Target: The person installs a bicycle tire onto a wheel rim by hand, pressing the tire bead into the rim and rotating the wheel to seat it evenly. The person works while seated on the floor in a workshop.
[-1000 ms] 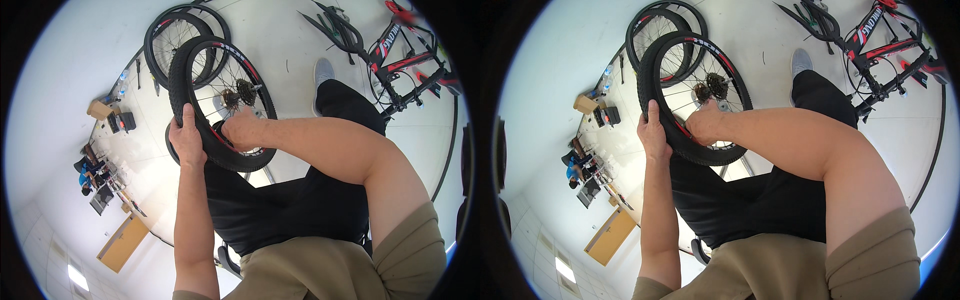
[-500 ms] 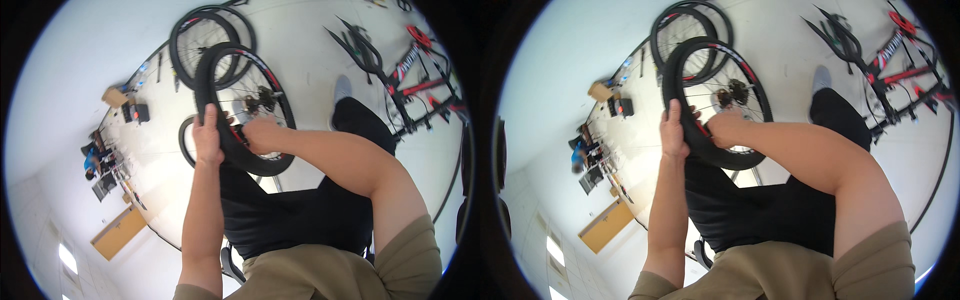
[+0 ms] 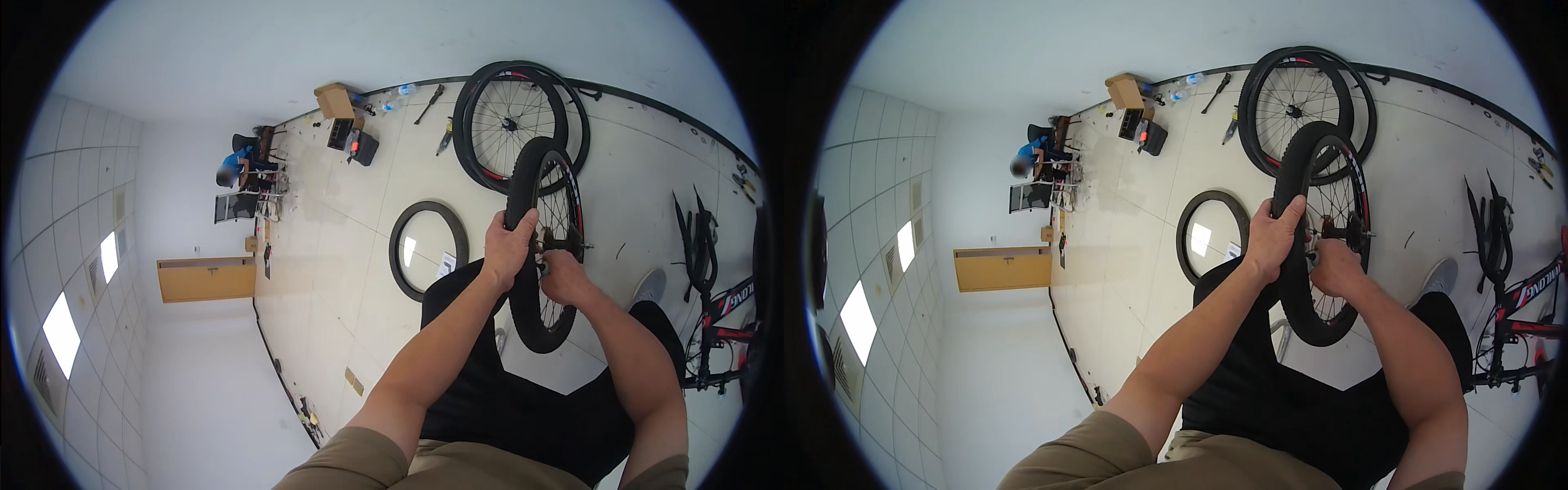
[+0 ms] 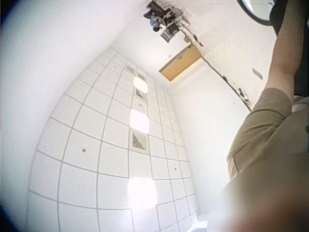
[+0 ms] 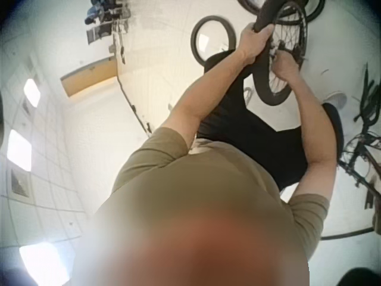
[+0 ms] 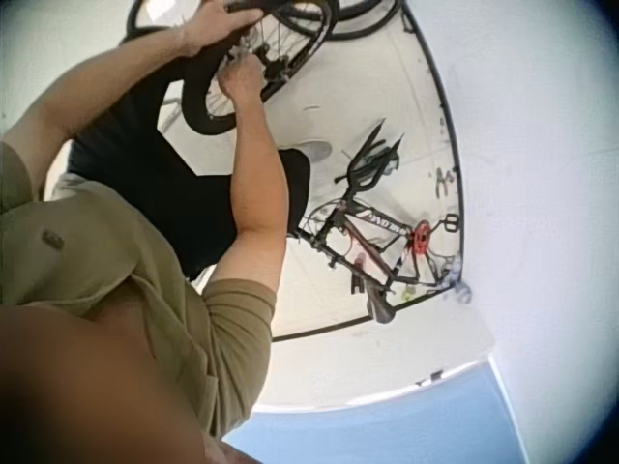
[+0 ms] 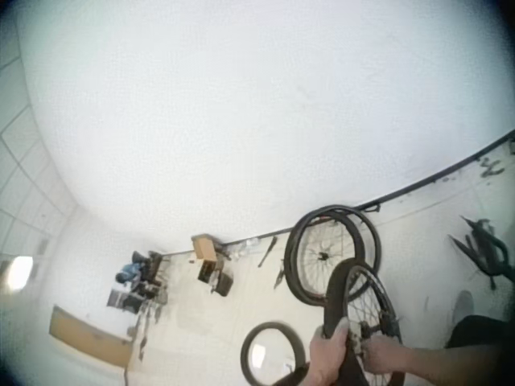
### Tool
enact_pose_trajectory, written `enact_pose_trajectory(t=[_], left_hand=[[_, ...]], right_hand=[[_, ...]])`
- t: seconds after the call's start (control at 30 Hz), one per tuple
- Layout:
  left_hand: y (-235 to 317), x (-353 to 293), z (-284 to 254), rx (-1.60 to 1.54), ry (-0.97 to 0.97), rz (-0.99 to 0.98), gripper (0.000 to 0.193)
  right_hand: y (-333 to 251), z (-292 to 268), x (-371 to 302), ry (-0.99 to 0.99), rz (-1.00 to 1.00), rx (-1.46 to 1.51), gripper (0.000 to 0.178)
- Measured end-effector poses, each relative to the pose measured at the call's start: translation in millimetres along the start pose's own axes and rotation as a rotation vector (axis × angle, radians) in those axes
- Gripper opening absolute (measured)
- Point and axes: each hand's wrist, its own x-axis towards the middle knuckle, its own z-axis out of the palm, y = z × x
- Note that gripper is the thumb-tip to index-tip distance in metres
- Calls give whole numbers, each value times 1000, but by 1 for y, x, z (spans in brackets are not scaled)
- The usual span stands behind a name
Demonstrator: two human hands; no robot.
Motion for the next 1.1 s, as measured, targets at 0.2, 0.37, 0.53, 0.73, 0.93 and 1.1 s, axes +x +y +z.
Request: enact_pose_trajectory(t=[0.2, 0.37, 0.53, 0.73, 0.93, 1.1], left_hand=[[-19, -4, -3, 41, 24, 50, 47], [-12, -16, -2, 22, 39, 64, 41], [-17, -17, -11, 78, 88, 14, 56], [-11, -21, -9, -27, 66, -26, 53], [-6, -20, -13, -9, 62, -55, 55], [-11, -21, -16, -33, 87, -29, 53]], right_hand=[[10, -2, 5, -20, -16, 66, 37], [-8, -12, -7, -40, -9, -27, 36], [-7, -1, -3, -1, -47, -210, 32], [-13, -8, -4, -94, -41, -138, 29], [-23, -6, -10, -122, 11, -1, 31], [-20, 5, 1, -167, 28, 18, 32]])
